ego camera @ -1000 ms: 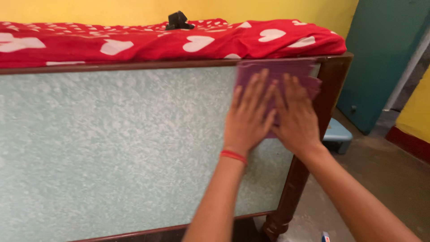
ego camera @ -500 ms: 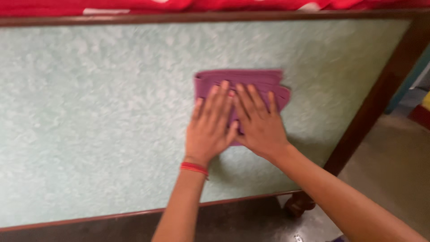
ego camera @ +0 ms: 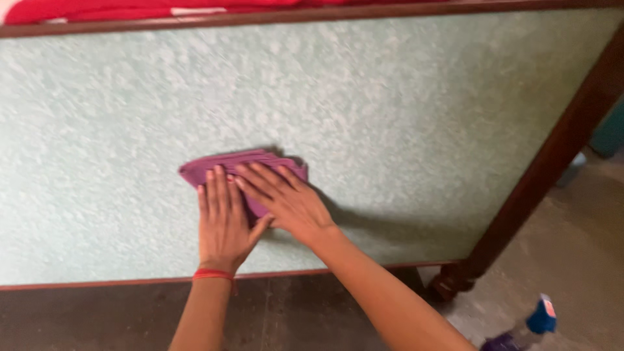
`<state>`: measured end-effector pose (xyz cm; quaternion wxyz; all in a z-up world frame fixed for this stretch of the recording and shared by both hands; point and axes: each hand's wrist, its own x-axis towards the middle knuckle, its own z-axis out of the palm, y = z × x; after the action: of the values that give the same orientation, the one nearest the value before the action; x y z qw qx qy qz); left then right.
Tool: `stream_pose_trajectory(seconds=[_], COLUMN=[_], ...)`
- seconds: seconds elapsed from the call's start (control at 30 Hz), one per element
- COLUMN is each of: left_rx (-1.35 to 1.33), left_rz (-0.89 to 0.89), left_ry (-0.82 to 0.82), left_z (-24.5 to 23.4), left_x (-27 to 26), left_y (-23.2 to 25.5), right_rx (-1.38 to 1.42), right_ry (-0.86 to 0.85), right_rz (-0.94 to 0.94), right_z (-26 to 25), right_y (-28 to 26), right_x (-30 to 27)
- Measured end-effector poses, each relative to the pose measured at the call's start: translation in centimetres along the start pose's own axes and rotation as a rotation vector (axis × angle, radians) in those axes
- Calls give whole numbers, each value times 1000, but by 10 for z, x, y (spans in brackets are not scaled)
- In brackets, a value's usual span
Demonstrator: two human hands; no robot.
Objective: The person wipes the side panel of a wooden bed frame using a purple cloth and a spray bottle. They repeatedly spray the surface and wipe it clean in a systematic manner.
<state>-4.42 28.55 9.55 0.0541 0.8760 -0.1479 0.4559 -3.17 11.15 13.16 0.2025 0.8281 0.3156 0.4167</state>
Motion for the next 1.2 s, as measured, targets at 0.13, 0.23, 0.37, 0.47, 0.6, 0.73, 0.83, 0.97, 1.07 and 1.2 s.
stream_pose_trajectory(seconds=[0.13, 0.23, 0.37, 0.47, 0.6, 0.73, 0.83, 0.97, 1.07, 1.2], left_rx=[20, -96, -253, -175, 20, 65, 101, -61, -6, 184], left_rz=[3, 36, 83, 150, 280, 378, 437, 391, 319, 153], left_ry=[-138, -143, -211, -278, -322, -260, -248, -294, -276, -345], left_z=[56, 101, 140, 151, 161, 179, 197, 218, 215, 181], left_x=[-11, -12, -2, -1, -11, -43, -78, -120, -152, -178], left_y=[81, 162, 272, 348, 385, 344, 288, 185, 107, 29], right_rx=[173, 208, 179, 29, -108, 94, 145, 198, 243, 431], right_ry=[-57, -114, -111, -317, -347, -296, -304, -100, -181, -136], right_rz=[172, 288, 437, 583, 614, 558, 497, 324, 232, 189], right_z=[26, 39, 45, 51, 71, 112, 148, 191, 203, 185], right_y=[31, 73, 127, 151, 152, 127, 81, 14, -43, -106], right_x=[-87, -162, -254, -309, -360, -376, -368, -323, -268, -187])
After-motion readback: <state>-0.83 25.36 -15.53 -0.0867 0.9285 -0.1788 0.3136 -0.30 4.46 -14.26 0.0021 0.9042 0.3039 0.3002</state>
